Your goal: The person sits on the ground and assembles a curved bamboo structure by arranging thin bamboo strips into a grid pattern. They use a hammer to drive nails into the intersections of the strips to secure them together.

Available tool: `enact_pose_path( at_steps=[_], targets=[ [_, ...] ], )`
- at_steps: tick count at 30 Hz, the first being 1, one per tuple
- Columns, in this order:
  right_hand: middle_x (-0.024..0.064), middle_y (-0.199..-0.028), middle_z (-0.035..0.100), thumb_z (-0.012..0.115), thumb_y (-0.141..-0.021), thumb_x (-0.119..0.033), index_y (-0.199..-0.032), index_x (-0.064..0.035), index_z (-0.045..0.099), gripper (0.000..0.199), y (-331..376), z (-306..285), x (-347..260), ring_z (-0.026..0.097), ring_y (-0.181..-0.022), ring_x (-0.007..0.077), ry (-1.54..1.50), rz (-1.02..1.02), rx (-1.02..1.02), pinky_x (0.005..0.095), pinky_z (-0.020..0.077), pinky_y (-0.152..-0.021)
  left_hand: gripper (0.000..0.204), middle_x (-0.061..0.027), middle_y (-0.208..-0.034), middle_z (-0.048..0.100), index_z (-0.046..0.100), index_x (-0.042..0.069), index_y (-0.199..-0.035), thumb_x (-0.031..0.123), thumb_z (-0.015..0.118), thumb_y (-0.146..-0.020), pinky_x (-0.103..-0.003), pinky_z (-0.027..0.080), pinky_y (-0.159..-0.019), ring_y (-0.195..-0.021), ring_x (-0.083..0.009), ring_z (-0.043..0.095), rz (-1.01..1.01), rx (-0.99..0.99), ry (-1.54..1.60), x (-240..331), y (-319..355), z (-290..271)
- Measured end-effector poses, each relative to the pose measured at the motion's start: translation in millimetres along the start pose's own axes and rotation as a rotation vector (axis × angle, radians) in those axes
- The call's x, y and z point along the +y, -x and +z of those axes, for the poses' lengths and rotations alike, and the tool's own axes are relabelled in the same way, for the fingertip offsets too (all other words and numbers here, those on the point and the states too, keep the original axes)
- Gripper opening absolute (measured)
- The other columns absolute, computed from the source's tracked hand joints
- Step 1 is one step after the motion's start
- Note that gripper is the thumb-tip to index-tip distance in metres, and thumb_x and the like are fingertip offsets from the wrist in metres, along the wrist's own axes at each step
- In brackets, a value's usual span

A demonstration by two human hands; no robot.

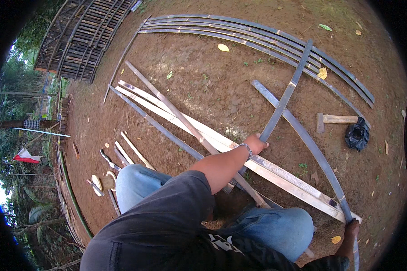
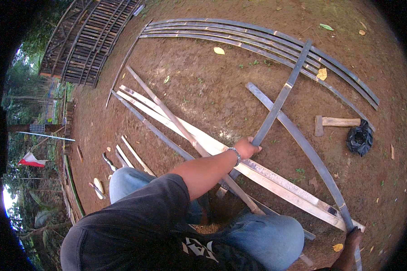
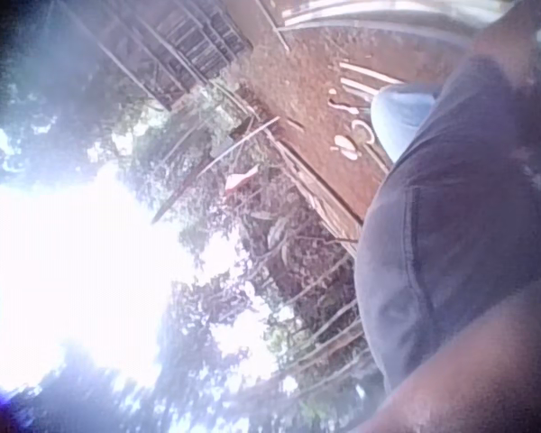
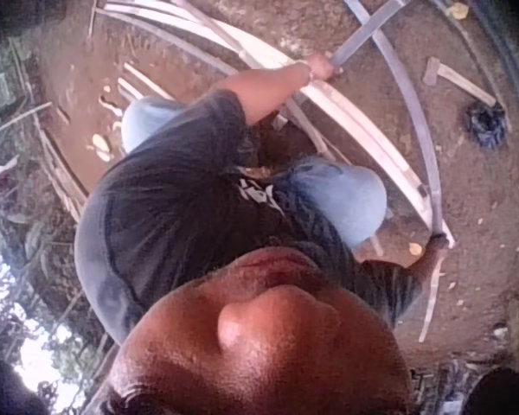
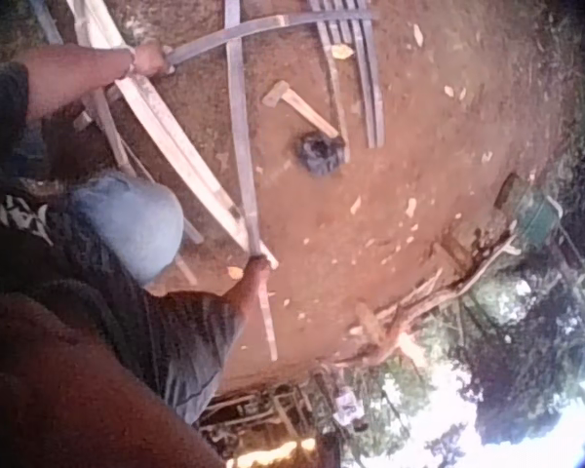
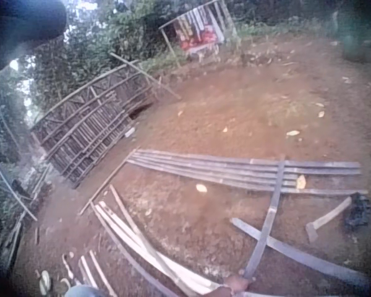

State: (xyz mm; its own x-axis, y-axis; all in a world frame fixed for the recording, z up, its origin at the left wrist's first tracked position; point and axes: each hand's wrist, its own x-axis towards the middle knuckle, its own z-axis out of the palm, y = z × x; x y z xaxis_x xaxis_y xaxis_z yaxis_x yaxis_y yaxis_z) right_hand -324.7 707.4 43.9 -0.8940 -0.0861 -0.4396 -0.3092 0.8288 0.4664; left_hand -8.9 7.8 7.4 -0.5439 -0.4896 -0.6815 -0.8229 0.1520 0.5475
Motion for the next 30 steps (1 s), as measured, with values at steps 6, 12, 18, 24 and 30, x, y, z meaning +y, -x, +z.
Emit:
enact_pose_path(
  at_steps=[6, 12, 18, 24, 30],
  targets=[
    [0.0172, -0.118, 0.068, 0.09, -0.065, -0.021, -0.117, -0.0082, 0.066, 0.059, -8, -117, -10, 0.066, -0.11, 0.0371, -0.057, -0.166, -0.278, 0.0471, 0.0551, -0.091, 0.048, -0.0218, -0.098, 0.072, 0.068, -0.001, -0.11, 0.036, 0.078, -0.081, -0.041, 0.053, -0.083, -0.092, -0.0338, 0.07, -0.033, -0.018, 0.11, 2, 15, -12],
    [0.0183, -0.112, 0.07, 0.092, -0.059, -0.015, -0.11, -0.0068, 0.069, 0.056, -29, -151, -20, 0.068, -0.103, 0.0386, -0.021, -0.201, -0.054, 0.0469, 0.0563, -0.087, 0.048, -0.0191, -0.096, 0.073, 0.069, -0.001, -0.113, 0.034, 0.078, -0.081, -0.039, 0.053, -0.082, -0.089, -0.0289, 0.07, -0.018, 0.011, 0.043, 1, 12, -11],
    [0.0188, -0.108, 0.071, 0.081, -0.074, -0.014, -0.111, -0.0106, 0.066, 0.04, -39, -172, -88, 0.068, -0.103, 0.0388, -0.003, -0.173, -0.029, 0.0481, 0.0561, -0.086, 0.047, -0.015, -0.098, 0.073, 0.067, -0.001, -0.118, 0.028, 0.078, -0.083, -0.036, 0.052, -0.083, -0.09, -0.0236, 0.069, -0.035, -0.052, 0.172, -2, 25, -15],
    [0.0179, -0.106, 0.071, 0.071, -0.084, -0.02, -0.112, -0.0089, 0.063, 0.031, -63, -189, -201, 0.07, -0.101, 0.0364, 0.05, -0.356, 0.043, 0.0492, 0.0562, -0.085, 0.045, -0.0123, -0.102, 0.073, 0.068, 0.002, -0.119, 0.027, 0.078, -0.083, -0.034, 0.051, -0.085, -0.091, -0.0221, 0.068, -0.018, -0.052, 0.182, -3, 22, -14],
    [0.0141, -0.106, 0.071, 0.078, -0.082, -0.04, -0.127, -0.0119, 0.053, 0.059, -36, -249, -385, 0.071, -0.095, 0.0354, 0.041, -0.618, 0.14, 0.0452, 0.0572, -0.081, 0.044, -0.0138, -0.099, 0.074, 0.07, 0.003, -0.117, 0.027, 0.079, -0.081, -0.036, 0.052, -0.085, -0.091, -0.0244, 0.069, 0.005, -0.034, 0.201, -9, 18, -12]
  ],
)
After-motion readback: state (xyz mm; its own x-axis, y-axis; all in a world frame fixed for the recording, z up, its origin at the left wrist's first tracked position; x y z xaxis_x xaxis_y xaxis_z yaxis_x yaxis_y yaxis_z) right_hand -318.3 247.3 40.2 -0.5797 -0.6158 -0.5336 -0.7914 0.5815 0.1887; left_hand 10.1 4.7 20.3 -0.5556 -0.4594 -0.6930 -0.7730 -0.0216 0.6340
